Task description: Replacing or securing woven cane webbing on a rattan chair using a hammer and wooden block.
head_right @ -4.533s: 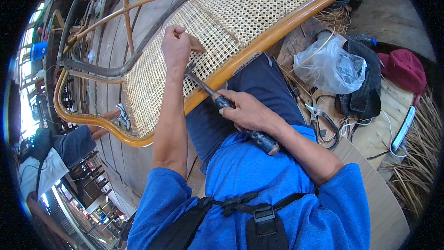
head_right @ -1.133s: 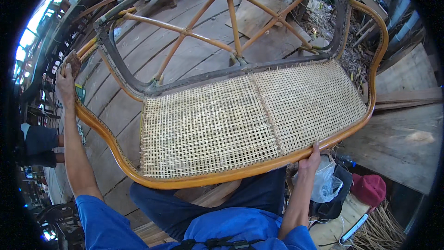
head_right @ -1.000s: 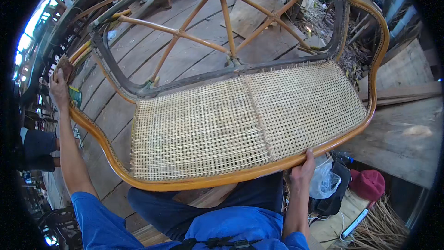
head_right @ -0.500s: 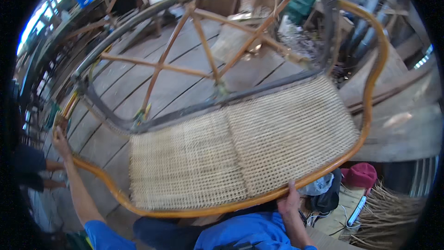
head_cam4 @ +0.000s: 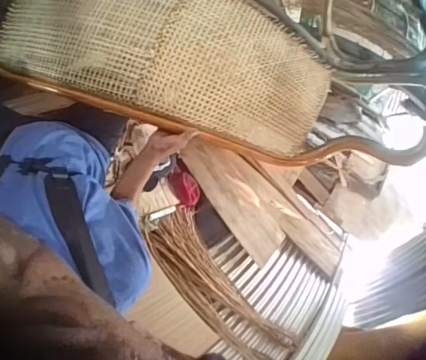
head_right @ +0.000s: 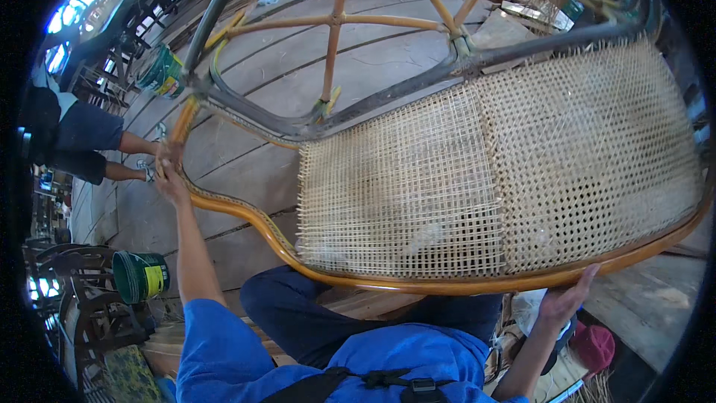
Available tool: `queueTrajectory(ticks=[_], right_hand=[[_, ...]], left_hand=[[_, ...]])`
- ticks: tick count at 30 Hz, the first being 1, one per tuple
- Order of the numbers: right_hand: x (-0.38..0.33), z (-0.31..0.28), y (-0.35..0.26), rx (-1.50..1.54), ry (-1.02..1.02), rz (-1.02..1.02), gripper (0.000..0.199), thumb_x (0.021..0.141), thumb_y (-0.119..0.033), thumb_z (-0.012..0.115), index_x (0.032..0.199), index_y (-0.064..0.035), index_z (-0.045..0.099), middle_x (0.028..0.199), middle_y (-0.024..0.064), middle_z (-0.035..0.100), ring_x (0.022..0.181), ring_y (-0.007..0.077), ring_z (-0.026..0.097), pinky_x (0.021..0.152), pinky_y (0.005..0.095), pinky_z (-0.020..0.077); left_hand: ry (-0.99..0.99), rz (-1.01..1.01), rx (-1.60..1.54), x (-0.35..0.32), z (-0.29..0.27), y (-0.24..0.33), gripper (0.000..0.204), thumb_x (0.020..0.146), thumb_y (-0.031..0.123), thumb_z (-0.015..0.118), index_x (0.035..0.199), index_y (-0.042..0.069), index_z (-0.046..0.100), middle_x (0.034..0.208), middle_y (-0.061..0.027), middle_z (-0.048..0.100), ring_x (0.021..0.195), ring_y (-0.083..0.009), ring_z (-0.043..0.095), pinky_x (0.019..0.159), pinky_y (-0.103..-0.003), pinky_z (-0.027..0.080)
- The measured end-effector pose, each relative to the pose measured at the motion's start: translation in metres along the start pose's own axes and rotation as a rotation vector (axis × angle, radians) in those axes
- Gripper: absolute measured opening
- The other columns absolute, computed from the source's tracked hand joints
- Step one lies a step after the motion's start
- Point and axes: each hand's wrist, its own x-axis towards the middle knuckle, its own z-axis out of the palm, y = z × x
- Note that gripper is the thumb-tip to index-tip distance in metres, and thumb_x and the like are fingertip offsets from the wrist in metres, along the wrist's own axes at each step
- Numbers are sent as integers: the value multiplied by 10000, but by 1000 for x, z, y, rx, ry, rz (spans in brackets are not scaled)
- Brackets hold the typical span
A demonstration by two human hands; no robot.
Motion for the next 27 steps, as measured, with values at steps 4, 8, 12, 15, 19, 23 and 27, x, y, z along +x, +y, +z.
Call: queueTrajectory(ticks=[4, 8, 12, 15, 19, 23, 27], right_hand=[[12, 5, -1, -213, 63, -261, 589, 927, -375, 498, 1388, -66, 302, 1353, 78, 402, 1236, 236, 391, 1050, 370, 312], [36, 28, -14, 97, -21, -90, 591, 918, -365, 516, 1376, -42, 327, 1347, 83, 409, 1224, 235, 401, 1049, 360, 313], [84, 54, -32, -40, -116, -231, 551, 897, -335, 561, 1317, -12, 407, 1284, 90, 462, 1186, 213, 435, 1028, 350, 338], [128, 116, -66, -25, -279, -257, 533, 883, -339, 584, 1280, -5, 465, 1245, 89, 506, 1154, 194, 470, 1010, 339, 354], [144, 220, -90, -120, -332, -531, 532, 875, -362, 593, 1267, -13, 504, 1307, 102, 491, 1210, 197, 449, 1049, 313, 290], [175, 283, -108, -227, -402, -704, 524, 866, -421, 589, 1209, -25, 555, 1191, 73, 533, 1108, 171, 470, 984, 286, 308], [201, 314, -125, -311, -454, -837, 533, 856, -491, 581, 1130, -35, 618, 980, 22, 614, 917, 124, 520, 852, 258, 384]], left_hand=[[65, 59, 160, -78, -37, -83, 458, 921, 316, 500, 1139, -86, 513, 1179, -234, 530, 963, -362, 578, 813, -395, 451], [110, -633, -572, -155, -57, -102, 357, 896, 147, 556, 1166, -74, 476, 1059, -151, 582, 910, -203, 589, 771, -321, 491], [116, -853, -593, -225, -70, -118, 410, 870, 186, 595, 1191, -37, 471, 1117, -150, 554, 968, -265, 582, 832, -379, 490], [-163, -1079, -459, -278, -79, -68, 340, 841, 174, 614, 1121, 0, 534, 1064, -130, 576, 931, -259, 588, 831, -425, 494], [-225, -1220, -561, -314, -77, -48, 320, 836, 216, 609, 1106, 51, 557, 1022, -78, 604, 891, -245, 599, 785, -462, 501], [-208, -1508, -574, -361, -63, -59, 394, 841, 332, 605, 1179, 141, 539, 1090, -42, 596, 1062, -243, 527, 879, -595, 376], [-533, -1751, -492, -420, -56, -35, 502, 827, 418, 593, 1268, 210, 476, 1215, -19, 533, 1166, -265, 440, 876, -623, 305]])
